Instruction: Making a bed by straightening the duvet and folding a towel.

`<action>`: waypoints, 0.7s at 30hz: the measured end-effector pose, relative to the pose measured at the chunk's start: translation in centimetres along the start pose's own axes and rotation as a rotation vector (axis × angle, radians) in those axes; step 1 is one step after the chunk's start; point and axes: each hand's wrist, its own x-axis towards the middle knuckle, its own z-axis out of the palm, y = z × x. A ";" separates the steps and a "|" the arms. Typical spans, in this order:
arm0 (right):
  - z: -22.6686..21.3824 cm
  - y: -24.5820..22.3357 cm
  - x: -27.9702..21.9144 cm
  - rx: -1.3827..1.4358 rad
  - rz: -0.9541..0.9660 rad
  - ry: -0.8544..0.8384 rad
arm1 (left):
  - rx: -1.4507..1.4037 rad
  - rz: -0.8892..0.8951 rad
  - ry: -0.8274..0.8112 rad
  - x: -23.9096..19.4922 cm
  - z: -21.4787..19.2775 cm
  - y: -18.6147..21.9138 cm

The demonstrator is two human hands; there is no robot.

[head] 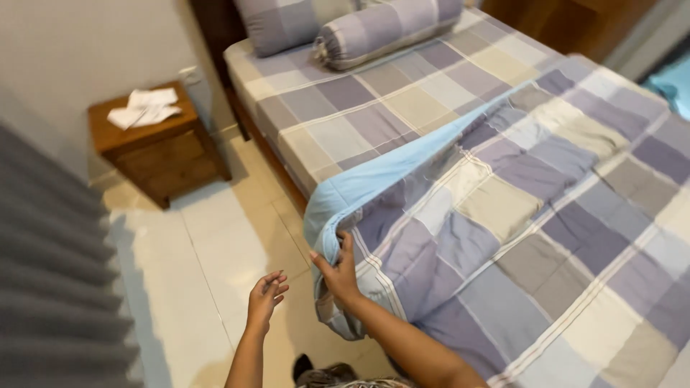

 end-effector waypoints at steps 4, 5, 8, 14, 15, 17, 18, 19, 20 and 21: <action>5.0 2.6 5.4 -0.113 -0.133 0.073 | 0.098 -0.009 -0.053 6.7 -3.1 5.9; 5.5 3.4 6.4 -0.176 -0.155 0.058 | 0.068 -0.015 -0.050 8.9 -3.8 6.5; 4.6 8.9 7.6 -0.431 -0.120 -0.179 | 0.041 -0.002 -0.019 14.5 -4.6 7.5; -4.5 16.9 7.9 -0.660 0.162 -0.374 | 0.145 0.038 -0.093 22.6 0.5 5.8; -6.8 18.7 7.8 -0.637 0.233 -0.236 | 0.201 0.018 -0.135 22.7 2.1 6.5; -11.8 18.7 7.6 -0.636 0.177 -0.008 | 0.210 0.052 -0.218 26.4 4.6 3.0; -14.5 18.5 7.8 -0.628 0.114 0.207 | 0.216 0.090 -0.290 28.3 6.3 1.5; -17.0 18.3 7.8 -0.633 0.106 0.224 | 0.217 0.096 -0.307 29.3 8.3 1.7; -19.6 18.1 7.9 -0.706 0.066 0.429 | 0.283 0.055 -0.355 30.2 10.3 1.9; -22.2 18.0 7.1 -0.775 0.033 0.636 | 0.352 0.008 -0.401 30.5 12.2 1.6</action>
